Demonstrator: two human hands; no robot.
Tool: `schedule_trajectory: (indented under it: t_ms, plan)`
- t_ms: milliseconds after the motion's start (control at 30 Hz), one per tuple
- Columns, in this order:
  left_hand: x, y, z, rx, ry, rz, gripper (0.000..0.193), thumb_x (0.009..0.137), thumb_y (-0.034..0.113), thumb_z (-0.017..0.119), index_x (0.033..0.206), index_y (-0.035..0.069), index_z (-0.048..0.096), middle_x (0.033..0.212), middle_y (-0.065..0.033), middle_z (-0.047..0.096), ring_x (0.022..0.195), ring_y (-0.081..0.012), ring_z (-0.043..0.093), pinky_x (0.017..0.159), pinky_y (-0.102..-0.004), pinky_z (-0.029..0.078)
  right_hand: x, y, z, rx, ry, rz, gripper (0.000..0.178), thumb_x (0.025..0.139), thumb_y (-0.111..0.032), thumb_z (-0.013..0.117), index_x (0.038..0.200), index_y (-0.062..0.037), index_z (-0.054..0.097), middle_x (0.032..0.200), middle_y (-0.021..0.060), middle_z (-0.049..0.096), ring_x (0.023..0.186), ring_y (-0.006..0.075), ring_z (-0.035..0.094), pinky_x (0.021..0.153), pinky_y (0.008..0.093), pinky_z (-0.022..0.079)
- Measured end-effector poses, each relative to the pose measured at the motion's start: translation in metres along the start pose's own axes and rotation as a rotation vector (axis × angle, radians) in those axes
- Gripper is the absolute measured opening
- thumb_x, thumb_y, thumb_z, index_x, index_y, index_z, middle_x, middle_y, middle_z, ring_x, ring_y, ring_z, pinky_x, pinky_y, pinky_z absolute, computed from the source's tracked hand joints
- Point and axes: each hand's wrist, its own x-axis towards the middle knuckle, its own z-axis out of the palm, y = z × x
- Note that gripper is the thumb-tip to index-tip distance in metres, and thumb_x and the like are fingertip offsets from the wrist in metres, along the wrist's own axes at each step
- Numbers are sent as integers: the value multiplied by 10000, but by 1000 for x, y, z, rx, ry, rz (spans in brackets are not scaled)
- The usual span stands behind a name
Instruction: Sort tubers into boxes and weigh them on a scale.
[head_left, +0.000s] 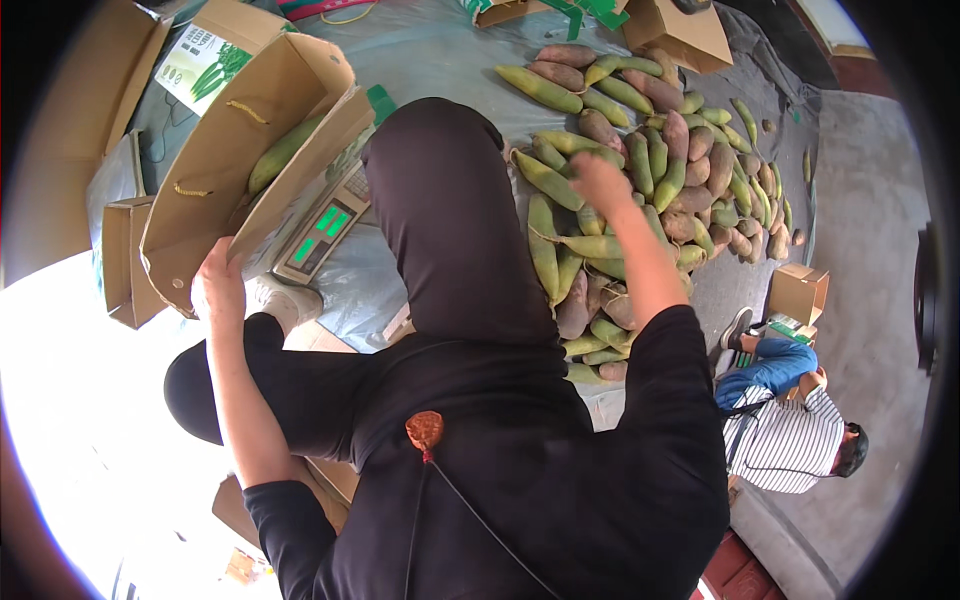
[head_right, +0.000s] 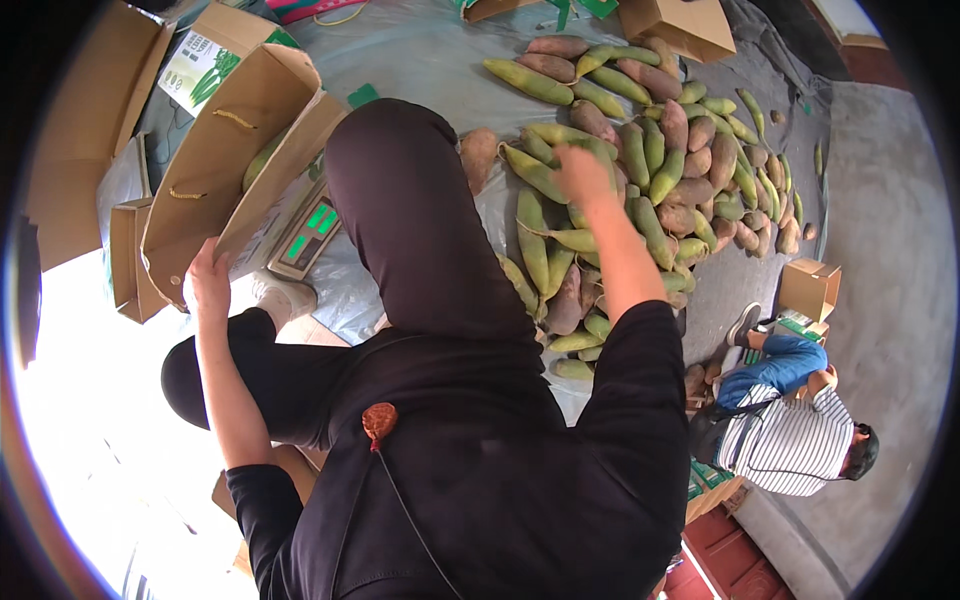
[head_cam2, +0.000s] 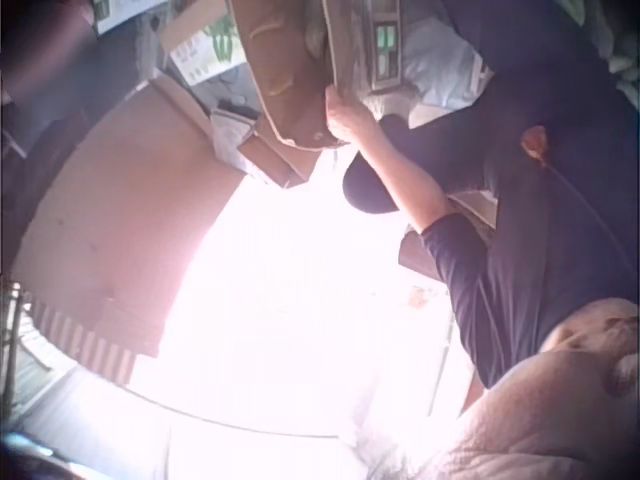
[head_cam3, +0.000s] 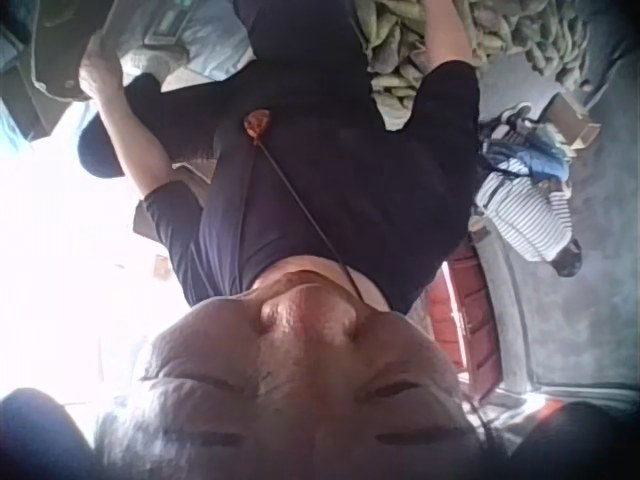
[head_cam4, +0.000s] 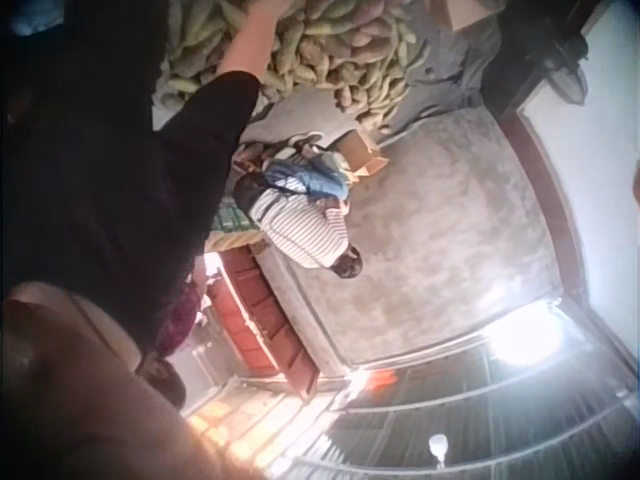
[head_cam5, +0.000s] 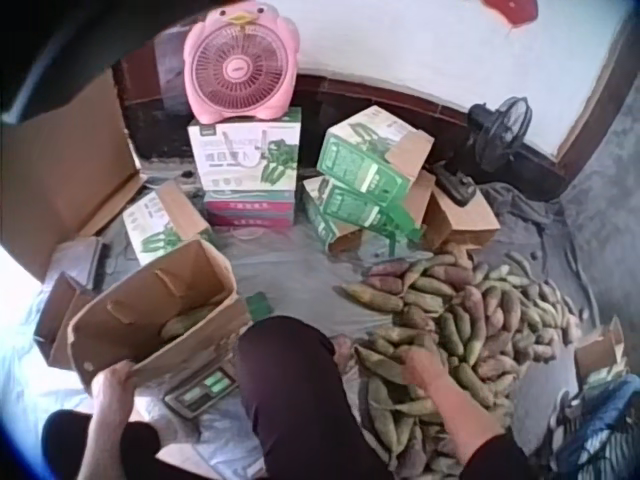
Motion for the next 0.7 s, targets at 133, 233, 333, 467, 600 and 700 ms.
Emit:
schedule_trajectory:
  t_ms: [133,233,333,467,600,700]
  plan:
    - [3,1,2,-20,5,30,250,792,83,586,1041,103,603,930,-143,648,883,-333,613,767,-399,472,-47,38,77,-184,-162,87,248,770,-201,640,992,-100,597,1010,112,628,990,316,586,818,444,484]
    - [5,-11,9,-61,14,51,258,784,63,572,1038,99,602,919,-147,647,875,-333,614,760,-395,472,-63,32,107,-319,-239,160,366,765,-298,669,1078,-137,568,1131,67,585,1096,270,524,850,440,457]
    - [5,-11,10,-89,12,46,260,779,56,570,1035,90,601,906,-154,645,867,-332,618,753,-393,474,-69,32,132,-381,-369,202,352,809,-273,609,1130,-153,530,1177,34,556,1152,223,479,889,470,417]
    - [4,-3,5,-83,11,29,265,774,48,577,1036,81,598,895,-163,643,858,-331,621,748,-397,478,-70,33,149,-443,-337,99,263,872,-184,477,1118,-160,567,1109,3,593,1095,177,506,854,485,383]
    - [2,-12,8,-60,56,51,272,771,35,576,1042,52,597,880,-188,638,846,-343,622,741,-382,473,-65,31,145,-473,-378,80,214,871,-243,486,988,-180,654,1062,9,620,1081,191,526,894,469,388]
    - [2,-10,8,-49,42,29,274,763,46,582,1032,94,605,918,-167,637,886,-337,610,765,-411,477,-67,36,139,-417,-378,127,220,868,-328,512,979,-215,664,1045,-2,631,1054,196,551,863,490,398]
